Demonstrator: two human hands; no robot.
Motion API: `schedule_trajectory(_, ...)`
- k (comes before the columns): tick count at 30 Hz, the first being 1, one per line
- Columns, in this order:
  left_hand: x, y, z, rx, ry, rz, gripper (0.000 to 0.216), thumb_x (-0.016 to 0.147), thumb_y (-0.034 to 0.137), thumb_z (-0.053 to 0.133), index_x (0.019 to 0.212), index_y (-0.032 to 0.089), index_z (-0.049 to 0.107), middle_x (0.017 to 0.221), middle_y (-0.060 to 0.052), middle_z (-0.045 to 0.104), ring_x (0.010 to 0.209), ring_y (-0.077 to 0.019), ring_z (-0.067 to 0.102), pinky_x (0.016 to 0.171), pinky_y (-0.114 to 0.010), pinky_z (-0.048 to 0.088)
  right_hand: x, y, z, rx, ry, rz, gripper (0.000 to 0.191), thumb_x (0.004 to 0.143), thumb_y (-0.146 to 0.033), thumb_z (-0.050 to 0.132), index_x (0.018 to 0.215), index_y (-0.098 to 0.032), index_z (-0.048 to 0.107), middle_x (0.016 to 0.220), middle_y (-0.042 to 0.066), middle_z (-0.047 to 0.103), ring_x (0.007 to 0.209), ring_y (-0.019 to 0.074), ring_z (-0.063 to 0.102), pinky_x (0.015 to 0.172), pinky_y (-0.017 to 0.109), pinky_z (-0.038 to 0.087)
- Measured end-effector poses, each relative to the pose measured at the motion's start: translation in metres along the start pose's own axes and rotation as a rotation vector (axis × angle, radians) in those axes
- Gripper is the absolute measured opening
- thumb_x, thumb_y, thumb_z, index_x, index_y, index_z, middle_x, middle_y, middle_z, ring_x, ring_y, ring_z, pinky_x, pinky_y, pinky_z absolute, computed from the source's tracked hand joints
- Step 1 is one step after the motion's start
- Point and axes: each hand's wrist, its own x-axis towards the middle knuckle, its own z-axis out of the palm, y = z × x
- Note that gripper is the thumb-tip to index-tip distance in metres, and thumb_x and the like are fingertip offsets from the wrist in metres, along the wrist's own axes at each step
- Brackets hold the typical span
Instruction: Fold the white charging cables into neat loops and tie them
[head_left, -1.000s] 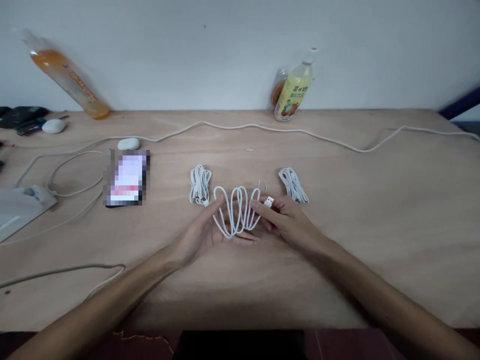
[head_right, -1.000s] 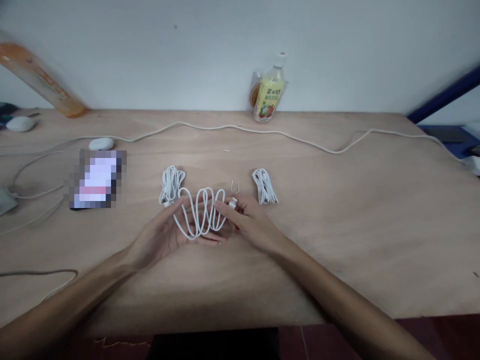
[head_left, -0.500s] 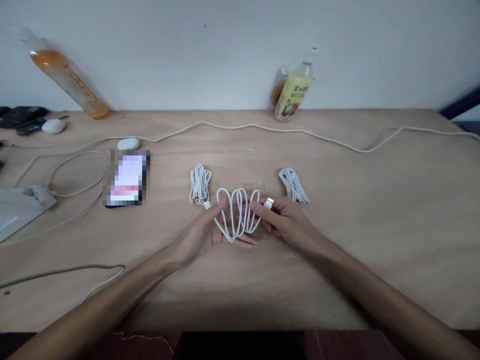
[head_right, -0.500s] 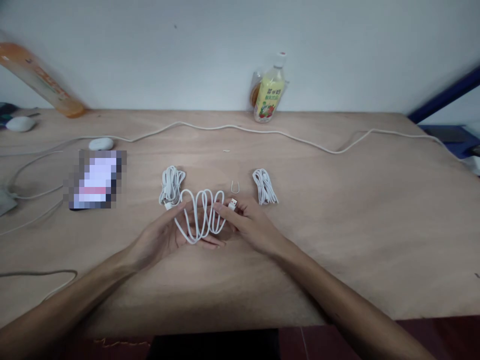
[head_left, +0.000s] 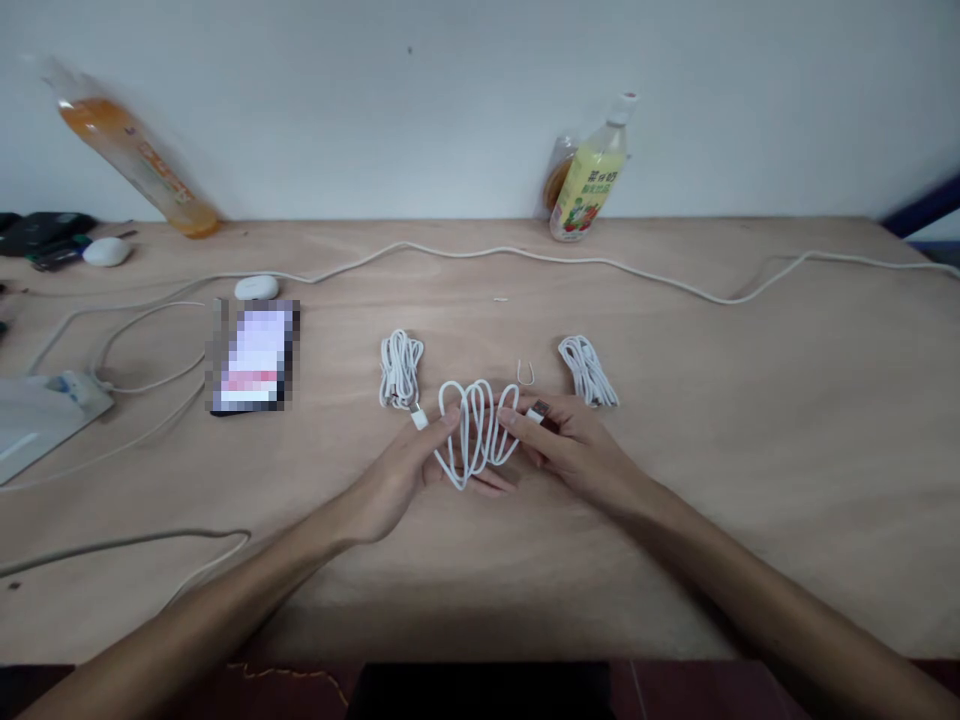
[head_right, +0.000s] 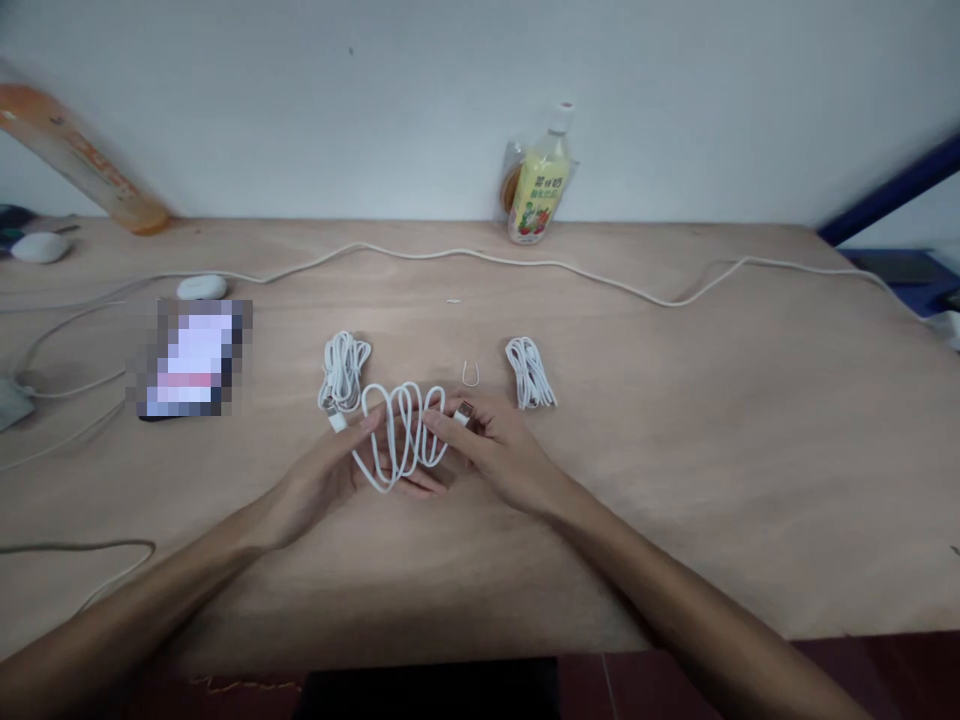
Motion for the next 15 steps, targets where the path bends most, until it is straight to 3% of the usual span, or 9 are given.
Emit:
schedule_trajectory(8, -0.0008, -0.0013, -0.0023, 0.024, 0.012, -0.004, 0.060, 0.105, 0.056, 0.064, 0.154, 0.021, 0.063, 0.135, -0.019, 0.077, 0.115, -0.0377, 0.078, 0.101, -0.054, 0.063, -0.0011, -0.0017, 0.0001, -0.021, 0.006, 0.001, 0.039, 0.105, -0.047, 0.064, 0.074, -0.025, 0.064, 0.065, -0.005, 0.047, 0.062, 0.0154, 0.043, 0.063, 0.031, 0.038)
schedule_trajectory(15, -0.0007, -0.0004, -0.0019, 0.010, 0.001, -0.023, 0.062, 0.106, 0.056, 0.062, 0.155, 0.019, 0.061, 0.130, -0.020, 0.079, 0.111, -0.0376, 0.079, 0.101, -0.054, 0.062, -0.0011, 0.0008, 0.0027, -0.018, 0.011, 0.005, 0.039, 0.106, -0.048, 0.064, 0.078, -0.022, 0.067, 0.080, 0.000, 0.061, 0.075, 0.0167, 0.054, 0.075, 0.032, 0.044)
